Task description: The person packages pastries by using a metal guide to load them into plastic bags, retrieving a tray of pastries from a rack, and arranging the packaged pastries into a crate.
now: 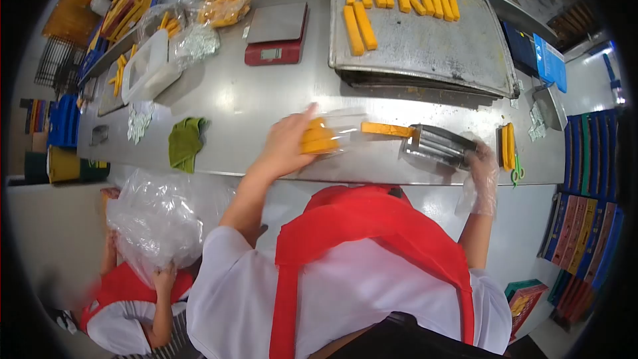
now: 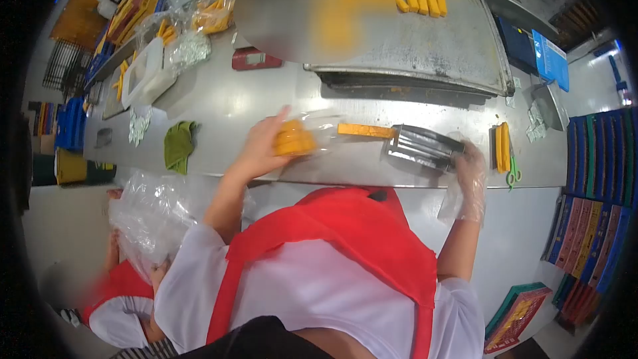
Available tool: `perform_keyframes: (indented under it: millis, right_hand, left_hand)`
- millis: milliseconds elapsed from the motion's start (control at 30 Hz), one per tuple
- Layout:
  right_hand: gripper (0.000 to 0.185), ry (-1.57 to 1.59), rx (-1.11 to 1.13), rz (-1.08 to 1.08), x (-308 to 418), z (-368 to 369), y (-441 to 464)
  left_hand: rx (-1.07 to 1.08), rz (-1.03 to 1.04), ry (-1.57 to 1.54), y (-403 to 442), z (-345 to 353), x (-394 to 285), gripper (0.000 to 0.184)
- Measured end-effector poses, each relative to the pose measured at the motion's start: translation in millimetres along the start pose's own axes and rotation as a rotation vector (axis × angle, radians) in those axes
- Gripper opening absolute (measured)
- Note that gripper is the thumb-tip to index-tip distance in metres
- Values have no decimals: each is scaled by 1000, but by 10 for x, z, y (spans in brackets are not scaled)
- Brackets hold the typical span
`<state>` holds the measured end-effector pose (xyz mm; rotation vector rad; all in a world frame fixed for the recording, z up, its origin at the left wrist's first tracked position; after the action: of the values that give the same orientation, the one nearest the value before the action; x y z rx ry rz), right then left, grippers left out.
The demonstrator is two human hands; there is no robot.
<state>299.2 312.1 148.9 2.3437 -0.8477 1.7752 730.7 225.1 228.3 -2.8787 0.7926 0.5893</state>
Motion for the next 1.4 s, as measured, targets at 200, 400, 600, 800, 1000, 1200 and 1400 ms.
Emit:
perform_keyframes:
  millis: [200, 400, 600, 800, 1000, 1200, 1400]
  right_hand:
    - [46, -182, -41, 6, -26, 272, -76]
    - [45, -365, -67, 47, 243, 477, -330]
    - [34, -636, -103, -493, 1401, 1076, -523]
    - [11, -1118, 295, -793, 1344, 2475, -443]
    - [16, -852, 438, -902, 1629, 2792, -685]
    - [34, 225, 424, -276, 1935, 2214, -269]
    - [34, 242, 571, -564, 3181, 2131, -224]
  left_hand:
    - [-234, -176, -66, 462, -1115, 968, 91]
    - [-338, 13, -107, 1508, -1282, 1601, 92]
    - [-221, -35, -611, 1272, -1233, 1215, 87]
    - [-151, 87, -1728, 650, -568, 1325, 78]
    - [-102, 189, -2418, 208, -121, 765, 69]
    - [39, 24, -2449, -176, 2, 694, 66]
    - [-1, -191, -2220, -413, -5, 85, 63]
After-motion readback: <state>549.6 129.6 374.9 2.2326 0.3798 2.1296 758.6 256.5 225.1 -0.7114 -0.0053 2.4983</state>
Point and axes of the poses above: each hand's wrist, its own y-axis towards the middle knuckle, its own z-axis out of the palm, x = y × z, the point moved 9 cm from there along y, towards the middle knuckle, and after that the axes turned 8 degrees about y, right-handed, at the moved point
